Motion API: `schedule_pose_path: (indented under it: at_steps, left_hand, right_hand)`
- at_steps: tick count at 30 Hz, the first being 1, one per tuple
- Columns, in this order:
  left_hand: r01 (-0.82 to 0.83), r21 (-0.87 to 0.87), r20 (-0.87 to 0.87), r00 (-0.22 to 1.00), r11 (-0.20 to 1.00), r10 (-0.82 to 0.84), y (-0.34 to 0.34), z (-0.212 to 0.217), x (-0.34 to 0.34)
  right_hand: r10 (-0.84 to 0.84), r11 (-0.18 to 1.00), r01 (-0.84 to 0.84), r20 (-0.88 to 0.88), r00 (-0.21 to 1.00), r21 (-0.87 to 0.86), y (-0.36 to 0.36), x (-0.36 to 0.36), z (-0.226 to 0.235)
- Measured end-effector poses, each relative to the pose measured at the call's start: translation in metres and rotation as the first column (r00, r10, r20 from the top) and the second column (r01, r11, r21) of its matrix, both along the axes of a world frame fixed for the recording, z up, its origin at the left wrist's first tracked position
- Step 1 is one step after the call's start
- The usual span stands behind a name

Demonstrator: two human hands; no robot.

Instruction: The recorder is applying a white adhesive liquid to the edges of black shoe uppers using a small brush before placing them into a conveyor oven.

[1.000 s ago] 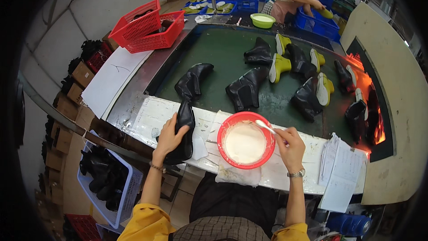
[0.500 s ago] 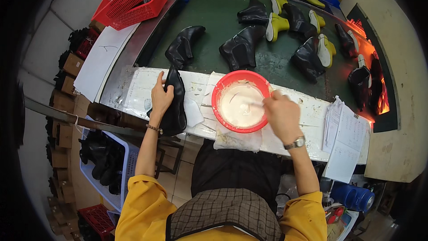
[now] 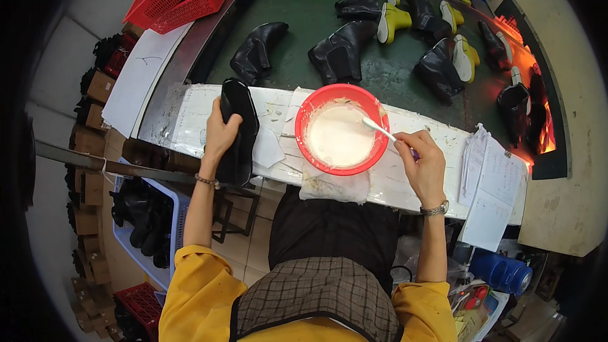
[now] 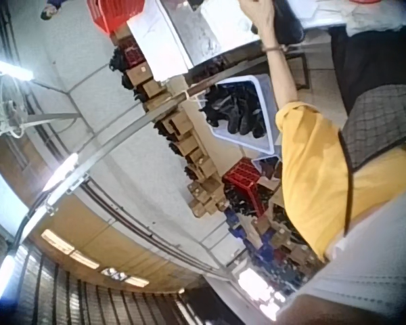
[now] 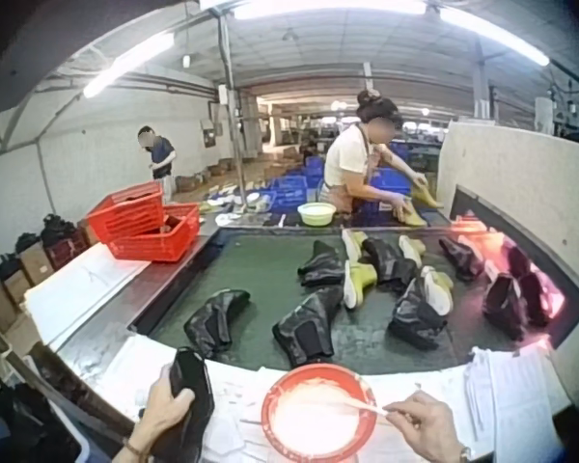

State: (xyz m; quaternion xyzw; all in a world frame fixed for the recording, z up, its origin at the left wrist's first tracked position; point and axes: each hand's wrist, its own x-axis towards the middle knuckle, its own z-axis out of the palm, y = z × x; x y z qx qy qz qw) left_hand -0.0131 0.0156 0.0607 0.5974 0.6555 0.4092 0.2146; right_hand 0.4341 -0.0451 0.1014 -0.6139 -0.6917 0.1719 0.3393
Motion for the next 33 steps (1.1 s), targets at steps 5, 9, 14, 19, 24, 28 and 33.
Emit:
schedule_pose_path:
  at_steps: [5, 9, 14, 19, 24, 28, 33]
  left_hand:
    - [0.356, -0.297, 0.388, 0.893, 0.886, -0.229, -0.023, 0.069, 0.032]
    - [0.504, -0.505, 0.383, 0.858, 0.7, -0.342, -0.041, 0.116, 0.07]
    - [0.646, -0.546, 0.443, 0.763, 0.534, -0.471, -0.045, 0.109, 0.094]
    - [0.531, -0.445, 0.566, 0.791, 0.721, -0.233, -0.044, 0.111, 0.093]
    - [0.454, -0.348, 0.63, 0.762, 0.82, -0.154, -0.04, 0.107, 0.091]
    - [0.598, -0.486, 0.603, 0.757, 0.637, -0.251, -0.04, 0.115, 0.095]
    - [0.672, -0.516, 0.44, 0.74, 0.531, -0.508, -0.039, 0.106, 0.101]
  right_hand:
    - [0.063, 0.996, -0.057, -0.085, 0.994, 0.071, 0.009, 0.012, -0.015]
    - [0.277, 0.948, -0.237, -0.181, 0.944, 0.214, 0.021, -0.015, 0.017]
    - [0.472, 0.826, -0.449, 0.017, 0.882, 0.341, 0.042, -0.046, 0.038]
    - [0.384, 0.858, -0.366, 0.023, 0.923, 0.36, 0.033, -0.046, 0.023]
    - [0.384, 0.899, -0.352, -0.082, 0.92, 0.259, 0.01, -0.049, 0.02]
    - [0.396, 0.882, -0.368, -0.041, 0.917, 0.296, 0.032, -0.044, 0.026]
    - [0.532, 0.766, -0.499, 0.037, 0.846, 0.404, 0.06, -0.06, 0.046]
